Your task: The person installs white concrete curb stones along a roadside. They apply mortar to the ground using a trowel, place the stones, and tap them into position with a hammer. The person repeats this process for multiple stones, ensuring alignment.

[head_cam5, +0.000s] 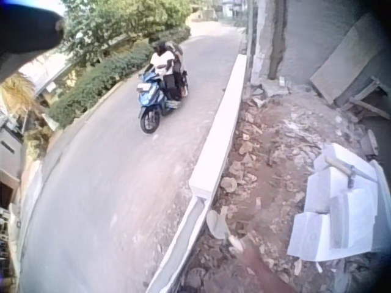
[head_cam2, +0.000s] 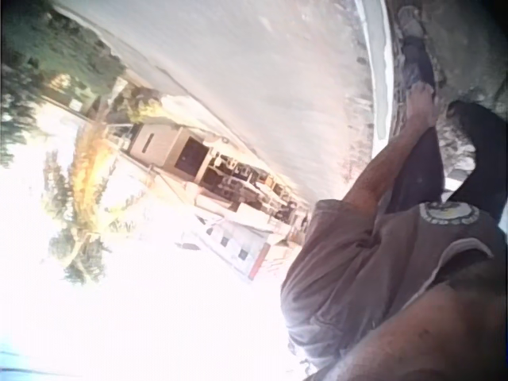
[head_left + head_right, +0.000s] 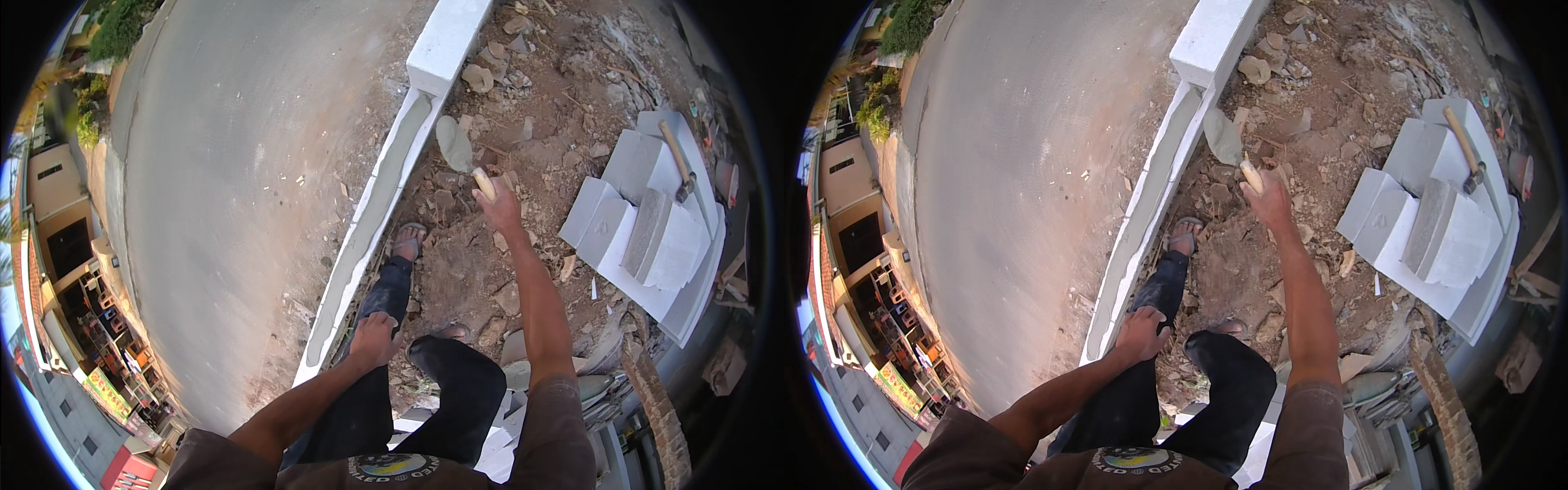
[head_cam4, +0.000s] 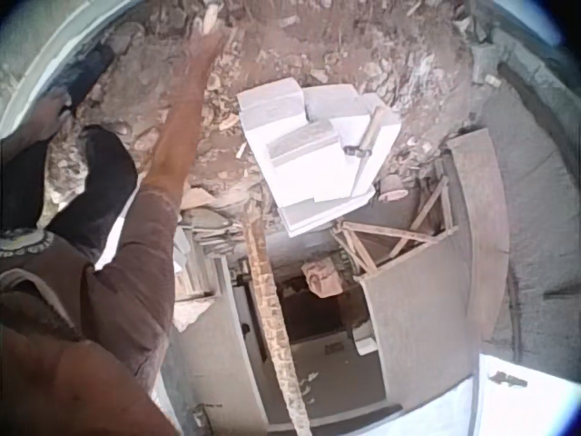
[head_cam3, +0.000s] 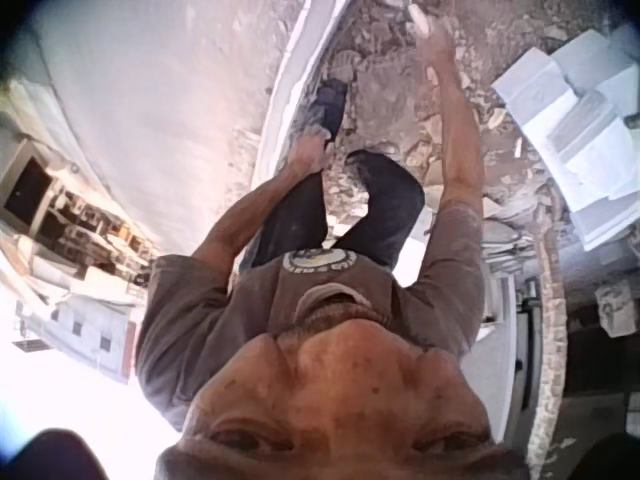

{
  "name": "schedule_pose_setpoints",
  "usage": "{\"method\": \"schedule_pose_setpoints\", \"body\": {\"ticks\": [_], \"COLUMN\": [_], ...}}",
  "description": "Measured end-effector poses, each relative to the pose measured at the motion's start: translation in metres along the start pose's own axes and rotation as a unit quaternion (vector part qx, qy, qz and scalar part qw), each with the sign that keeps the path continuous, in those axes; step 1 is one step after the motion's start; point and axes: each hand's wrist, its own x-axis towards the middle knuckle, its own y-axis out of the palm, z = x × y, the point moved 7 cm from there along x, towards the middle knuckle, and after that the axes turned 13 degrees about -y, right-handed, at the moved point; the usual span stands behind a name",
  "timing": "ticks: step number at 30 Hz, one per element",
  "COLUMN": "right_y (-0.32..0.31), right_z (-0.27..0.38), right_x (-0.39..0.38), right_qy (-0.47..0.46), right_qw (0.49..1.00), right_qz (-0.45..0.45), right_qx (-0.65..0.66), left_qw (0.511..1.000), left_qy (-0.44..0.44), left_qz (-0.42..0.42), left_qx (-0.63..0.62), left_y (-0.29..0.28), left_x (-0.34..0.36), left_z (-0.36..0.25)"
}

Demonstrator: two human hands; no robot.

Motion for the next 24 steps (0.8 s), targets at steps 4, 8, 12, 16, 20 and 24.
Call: {"method": "schedule_pose_setpoints", "body": {"ticks": [4,8,12,16,20,24], "right_y": [-0.004,-0.009,-0.031,-0.066,-0.083,-0.109], "right_z": [0.006,0.027,0.019,0.048,0.069,0.085], "right_x": [0.099,0.158,0.196,0.210,0.220,0.224], "right_qy": [-0.031,-0.038,-0.009,0.007,0.017,0.014], "right_qw": [0.994,0.988,0.979,0.968,0.960,0.957], "right_qz": [0.092,0.150,0.201,0.250,0.278,0.287], "right_qx": [-0.055,-0.003,0.033,-0.003,-0.022,-0.044], "left_qw": [0.997,0.991,0.964,0.941,0.959,0.949], "left_qy": [-0.028,-0.038,-0.054,-0.086,-0.099,-0.085], "left_qz": [-0.005,-0.057,-0.194,-0.290,-0.147,-0.142], "left_qx": [-0.065,-0.119,-0.173,-0.155,-0.221,-0.269], "left_y": [-0.012,-0.024,-0.056,-0.077,-0.053,-0.080], "left_x": [0.005,0.005,0.017,0.048,0.082,0.062], "left_z": [-0.003,0.000,0.006,0.022,0.045,0.043]}}
